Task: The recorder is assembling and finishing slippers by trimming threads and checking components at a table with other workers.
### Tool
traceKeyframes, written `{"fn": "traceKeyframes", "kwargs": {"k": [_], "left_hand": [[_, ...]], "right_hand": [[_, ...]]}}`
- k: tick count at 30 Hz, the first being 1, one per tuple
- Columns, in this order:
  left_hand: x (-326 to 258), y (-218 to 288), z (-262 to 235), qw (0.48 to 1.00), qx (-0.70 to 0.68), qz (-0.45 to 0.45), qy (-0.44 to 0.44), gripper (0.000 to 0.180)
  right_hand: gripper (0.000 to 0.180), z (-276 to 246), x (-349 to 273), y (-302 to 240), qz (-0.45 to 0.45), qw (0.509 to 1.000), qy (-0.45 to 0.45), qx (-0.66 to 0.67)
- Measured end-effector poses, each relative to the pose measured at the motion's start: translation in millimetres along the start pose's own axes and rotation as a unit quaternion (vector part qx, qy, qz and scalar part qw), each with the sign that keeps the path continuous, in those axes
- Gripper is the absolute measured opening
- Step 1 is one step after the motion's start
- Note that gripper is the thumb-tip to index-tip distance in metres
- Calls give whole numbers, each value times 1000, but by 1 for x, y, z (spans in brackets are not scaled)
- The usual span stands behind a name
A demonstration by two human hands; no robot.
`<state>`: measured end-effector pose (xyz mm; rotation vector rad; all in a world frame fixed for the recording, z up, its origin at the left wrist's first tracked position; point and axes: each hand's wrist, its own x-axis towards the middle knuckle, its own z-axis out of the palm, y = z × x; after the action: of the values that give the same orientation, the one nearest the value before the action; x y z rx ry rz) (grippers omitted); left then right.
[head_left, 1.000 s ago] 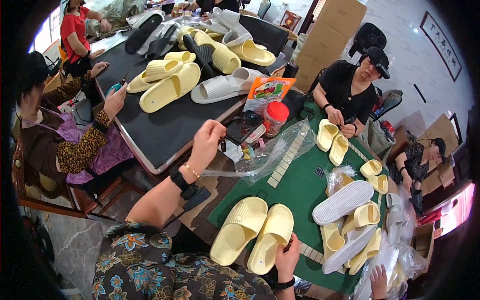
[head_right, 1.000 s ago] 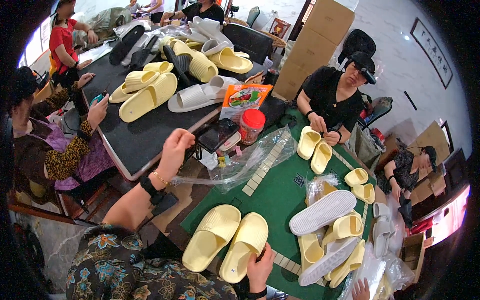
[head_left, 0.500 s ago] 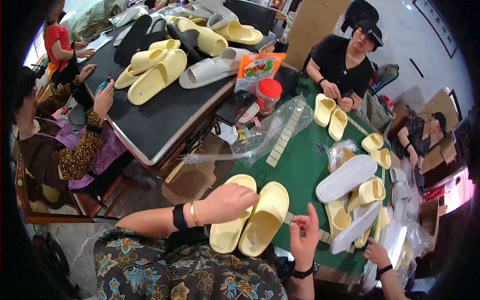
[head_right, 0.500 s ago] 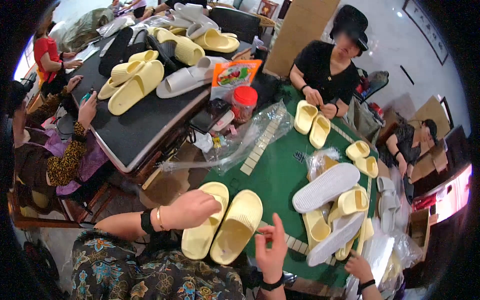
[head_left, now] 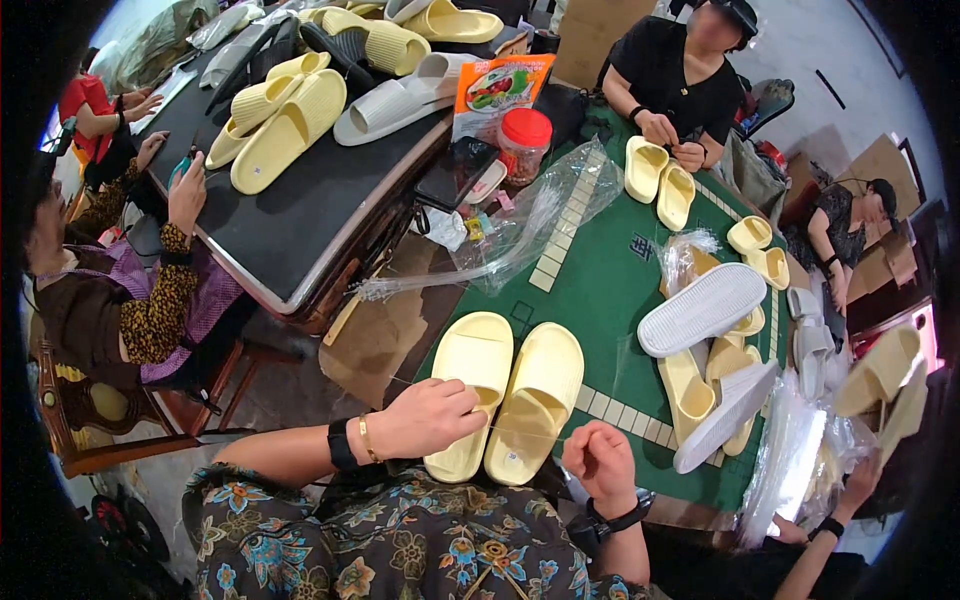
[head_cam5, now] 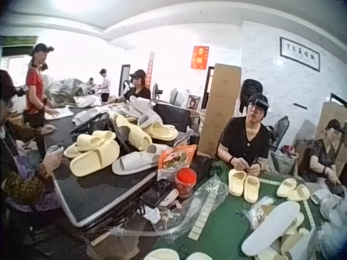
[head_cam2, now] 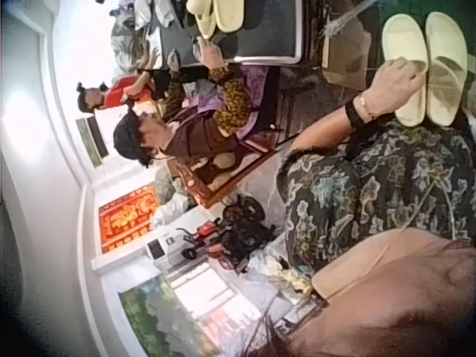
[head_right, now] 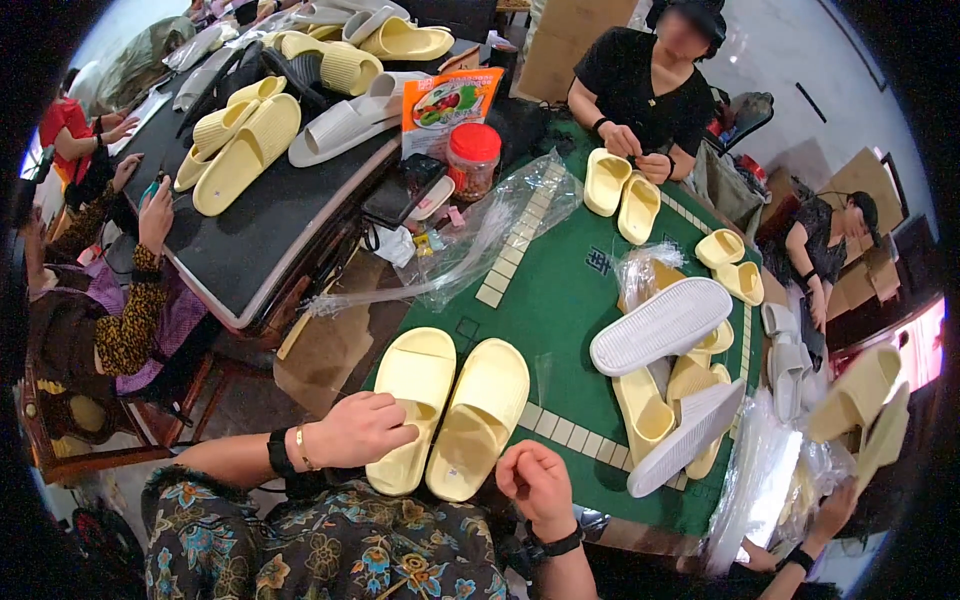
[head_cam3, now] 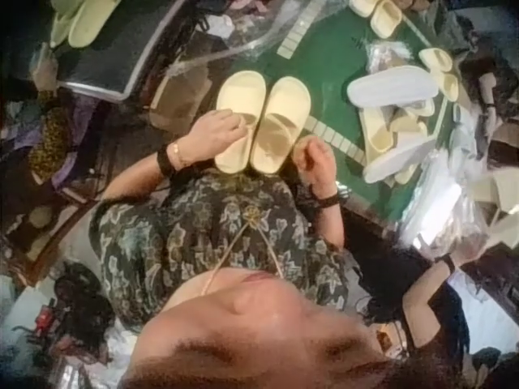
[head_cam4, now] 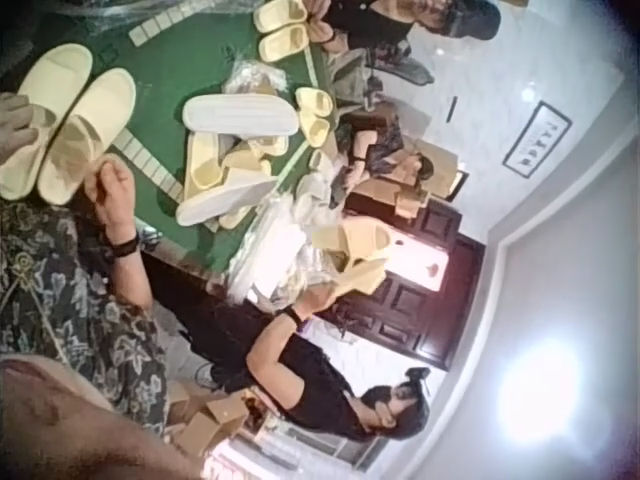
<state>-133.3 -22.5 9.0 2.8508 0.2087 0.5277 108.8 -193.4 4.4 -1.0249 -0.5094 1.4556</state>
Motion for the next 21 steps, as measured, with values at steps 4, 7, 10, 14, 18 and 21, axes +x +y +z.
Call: {"fn": "traceKeyframes", "kwargs": {"k": [4, 7, 10, 14, 18, 21], "left_hand": [[-10, 1, -2, 999, 32, 27, -24, 16], [-16, -1, -4, 995, 26, 101, 3, 21], [-19, 3, -5, 987, 20, 160, 5, 24], [-23, 11, 4, 984, -15, 179, -9, 21], [-28, 13, 8, 980, -22, 193, -35, 20], [-36, 11, 15, 978, -49, 191, -68, 20]], "right_hand": [[29, 2, -4, 0, 82, 996, 24, -14], [28, 2, -13, 13, 260, 965, -8, -41], [29, 0, -21, 26, 338, 939, -50, -40], [30, -10, -36, 41, 396, 918, -25, -7], [30, -8, -41, 44, 428, 904, -11, -9], [29, -5, -34, 39, 427, 904, -1, -20]]}}
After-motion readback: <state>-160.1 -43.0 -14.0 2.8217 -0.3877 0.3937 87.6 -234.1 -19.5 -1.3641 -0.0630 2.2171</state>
